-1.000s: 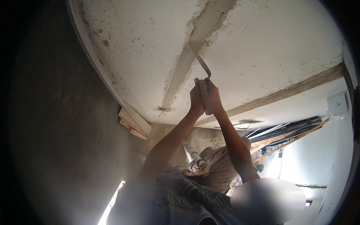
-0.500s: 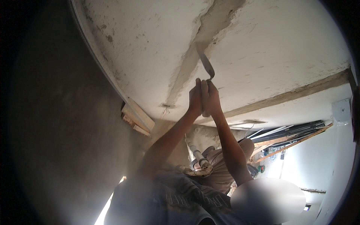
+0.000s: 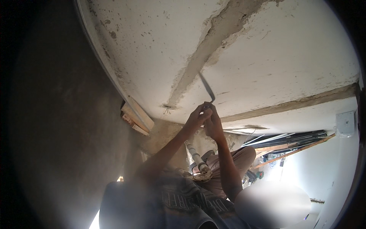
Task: The person applies and smooths a gray filler material into a vertical groove on a white wall using a trowel while standing on a ladder.
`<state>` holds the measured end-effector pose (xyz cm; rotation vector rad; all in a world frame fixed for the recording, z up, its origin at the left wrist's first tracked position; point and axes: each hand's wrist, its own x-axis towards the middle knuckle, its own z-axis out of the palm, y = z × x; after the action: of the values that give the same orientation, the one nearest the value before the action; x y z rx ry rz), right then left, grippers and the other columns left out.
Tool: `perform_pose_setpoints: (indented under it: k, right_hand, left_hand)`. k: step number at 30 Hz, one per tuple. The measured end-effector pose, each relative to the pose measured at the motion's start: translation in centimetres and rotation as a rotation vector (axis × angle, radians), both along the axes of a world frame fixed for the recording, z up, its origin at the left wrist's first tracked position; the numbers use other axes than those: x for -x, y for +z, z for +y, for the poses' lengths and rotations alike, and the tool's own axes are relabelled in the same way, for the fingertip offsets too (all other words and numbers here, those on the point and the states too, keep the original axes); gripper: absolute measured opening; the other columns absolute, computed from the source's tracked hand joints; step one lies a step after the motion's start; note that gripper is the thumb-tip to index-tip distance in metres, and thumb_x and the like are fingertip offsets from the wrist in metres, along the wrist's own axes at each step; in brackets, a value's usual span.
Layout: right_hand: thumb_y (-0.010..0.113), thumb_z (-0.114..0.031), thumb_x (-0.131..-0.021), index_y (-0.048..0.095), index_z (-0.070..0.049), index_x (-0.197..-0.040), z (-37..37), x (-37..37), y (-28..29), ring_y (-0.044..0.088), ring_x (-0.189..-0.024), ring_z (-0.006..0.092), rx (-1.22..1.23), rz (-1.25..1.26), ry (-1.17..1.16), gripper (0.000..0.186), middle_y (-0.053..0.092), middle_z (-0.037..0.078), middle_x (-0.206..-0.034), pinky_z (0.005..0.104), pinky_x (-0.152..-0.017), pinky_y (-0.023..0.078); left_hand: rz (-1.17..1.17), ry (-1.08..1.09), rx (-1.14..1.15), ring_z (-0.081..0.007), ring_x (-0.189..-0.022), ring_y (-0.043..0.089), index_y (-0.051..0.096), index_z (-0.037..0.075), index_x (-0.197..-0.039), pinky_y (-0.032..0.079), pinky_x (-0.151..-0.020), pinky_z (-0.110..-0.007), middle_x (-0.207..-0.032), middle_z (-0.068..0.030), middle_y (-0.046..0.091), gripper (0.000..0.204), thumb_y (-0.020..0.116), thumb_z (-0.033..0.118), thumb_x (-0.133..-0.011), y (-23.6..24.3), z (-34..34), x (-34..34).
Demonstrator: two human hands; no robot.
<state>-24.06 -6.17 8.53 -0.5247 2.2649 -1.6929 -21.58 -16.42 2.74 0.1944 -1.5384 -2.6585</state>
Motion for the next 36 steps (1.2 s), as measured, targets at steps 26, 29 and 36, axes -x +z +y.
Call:
perform_pose_setpoints:
  k: [26,29,36]
  right_hand:
    - [0.056,-0.024,-0.096,0.052,-0.003,-0.088,-14.1,9.5,-2.4,0.060,-0.064,0.0337,0.084,0.671,-0.410,0.022,0.060,0.019,-0.075,0.0411,-0.058,0.049]
    - [0.059,-0.021,-0.096,0.041,-0.003,-0.091,-14.4,10.5,-3.9,0.054,-0.056,0.0297,0.108,0.595,-0.403,0.026,0.054,0.016,-0.069,0.0360,-0.053,0.044]
    - [0.062,-0.020,-0.095,0.045,-0.001,-0.095,-14.4,9.4,-2.5,0.053,-0.059,0.0217,0.163,0.463,-0.361,0.026,0.058,0.012,-0.072,0.0352,-0.055,0.045]
  left_hand:
    - [0.356,0.518,0.624,-0.0271,-0.111,0.067,0.052,-0.001,-0.135,0.054,-0.094,-0.039,-0.125,-0.0176,0.066,0.068,0.084,0.026,-0.082,3.4,-8.1,5.7]
    - [0.293,0.468,0.611,-0.0262,-0.112,0.067,0.053,0.000,-0.135,0.054,-0.095,-0.038,-0.126,-0.0165,0.065,0.067,0.084,0.027,-0.082,3.1,-8.4,5.8]
    - [0.317,0.430,0.536,-0.0323,-0.116,0.061,0.045,-0.002,-0.140,0.050,-0.099,-0.042,-0.125,-0.0202,0.060,0.077,0.085,0.022,-0.079,1.5,-8.7,5.7]
